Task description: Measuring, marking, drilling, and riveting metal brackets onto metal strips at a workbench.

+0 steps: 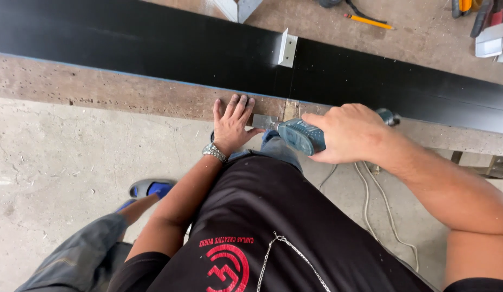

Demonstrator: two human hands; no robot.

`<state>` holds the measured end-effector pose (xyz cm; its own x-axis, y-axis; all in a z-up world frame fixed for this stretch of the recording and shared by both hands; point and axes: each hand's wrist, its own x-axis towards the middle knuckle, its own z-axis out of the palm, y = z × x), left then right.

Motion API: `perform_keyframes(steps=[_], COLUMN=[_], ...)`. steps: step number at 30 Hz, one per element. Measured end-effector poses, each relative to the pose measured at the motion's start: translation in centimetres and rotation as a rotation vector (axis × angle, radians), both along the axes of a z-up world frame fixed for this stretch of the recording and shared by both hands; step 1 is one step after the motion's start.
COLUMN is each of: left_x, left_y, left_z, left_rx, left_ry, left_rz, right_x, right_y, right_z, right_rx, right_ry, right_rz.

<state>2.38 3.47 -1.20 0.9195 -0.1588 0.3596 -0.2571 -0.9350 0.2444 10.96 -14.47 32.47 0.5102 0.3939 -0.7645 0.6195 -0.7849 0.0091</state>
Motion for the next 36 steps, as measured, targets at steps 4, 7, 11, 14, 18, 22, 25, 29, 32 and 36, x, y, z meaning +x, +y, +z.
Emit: perform_keyframes(steps=[4,7,11,14,18,22,25,29,32,36], left_x=[-0.2,0.4,0.3,0.2,0.2,0.0,0.0,0.1,0.1,0.1], left_y=[0.1,0.2,0.2,0.1,-0.1,-0.2,-0.1,0.0,0.1,0.0], left_z=[0.4,0.8,1.2,1.6,1.8,2.3,2.5,2.6,2.6,2.5], left_rx=[-0.003,-0.022,-0.050,-0.059,-0.046,-0.037,-0.042,-0.077,-0.066,-0.055], left_ry=[-0.013,-0.041,-0.035,-0.002,0.072,0.094,0.104,0.133,0.128,0.127], left_rz=[0.018,0.029,0.052,0.066,0.078,0.086,0.090,0.068,0.056,0.055], right_x=[0.0,0.1,-0.1,-0.5,-0.8,-1.2,-1.3,-1.1,-0.9,-0.9], right_y=[1.3,1.5,1.7,1.9,2.2,2.2,2.3,2.0,1.7,1.7], right_z=[3.9,4.3,2.7,2.4,2.2,1.5,1.2,0.8,0.4,0.5], right_rx=[-0.072,-0.041,0.024,0.074,0.115,0.114,0.107,0.140,0.148,0.141], right_ry=[0.004,-0.062,-0.041,-0.037,-0.028,-0.031,-0.030,-0.032,-0.035,-0.048], right_rz=[-0.054,-0.098,-0.170,-0.217,-0.251,-0.230,-0.212,-0.222,-0.221,-0.206])
